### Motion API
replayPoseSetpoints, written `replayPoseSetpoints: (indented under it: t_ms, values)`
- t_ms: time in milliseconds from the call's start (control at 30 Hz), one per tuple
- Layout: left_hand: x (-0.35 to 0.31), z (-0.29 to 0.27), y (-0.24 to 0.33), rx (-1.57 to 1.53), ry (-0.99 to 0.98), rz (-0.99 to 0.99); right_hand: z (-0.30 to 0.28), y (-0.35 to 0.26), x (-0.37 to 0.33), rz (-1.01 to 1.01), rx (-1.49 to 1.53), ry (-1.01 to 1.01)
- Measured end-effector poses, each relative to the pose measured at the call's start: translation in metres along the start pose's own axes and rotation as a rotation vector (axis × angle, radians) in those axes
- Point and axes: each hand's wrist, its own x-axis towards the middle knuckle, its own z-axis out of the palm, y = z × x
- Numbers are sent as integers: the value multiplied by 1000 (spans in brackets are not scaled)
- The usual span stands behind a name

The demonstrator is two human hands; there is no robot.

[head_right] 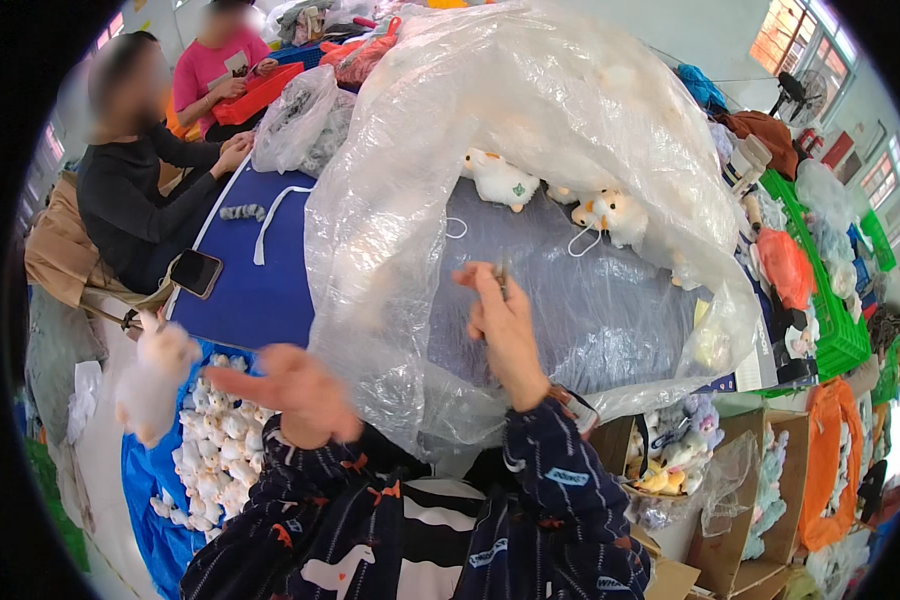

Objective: The person uses small scissors to trim loose threads and excess fabric from small white plush toys. They handle each toy one at a time, rotate it to access different sides, and place the finished items into a large plastic bag on the table.

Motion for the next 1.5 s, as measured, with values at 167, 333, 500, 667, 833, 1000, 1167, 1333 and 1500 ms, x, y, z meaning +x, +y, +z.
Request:
replayPoseSetpoints:
  t_ms: [167,333,500,667,833,1000,1167,1333,1500]
  values:
    - [26,-44,-32,1040,783,-648,20,35,12,183,155,-140]
    - [21,-43,-5,1711,1237,-627,20,31,41,134,13,-11]
    - [23,-14,35,1894,1409,-637,33,27,60,-51,-425,19]
    - [16,-21,54,2043,1440,-781,50,52,79,-494,-766,-26]
    - [0,-44,70,2129,1257,-1042,60,66,90,-404,-936,73]
    - [22,-41,71,1937,1313,-835,41,62,88,-365,-667,128]
    - [33,-55,68,1357,1349,-450,-4,-5,30,-131,-236,168]
    - [24,-93,51,1678,1315,-712,-45,-27,-14,-85,199,200]
    - [42,-54,15,2380,655,-259,-53,-19,-38,22,639,169]
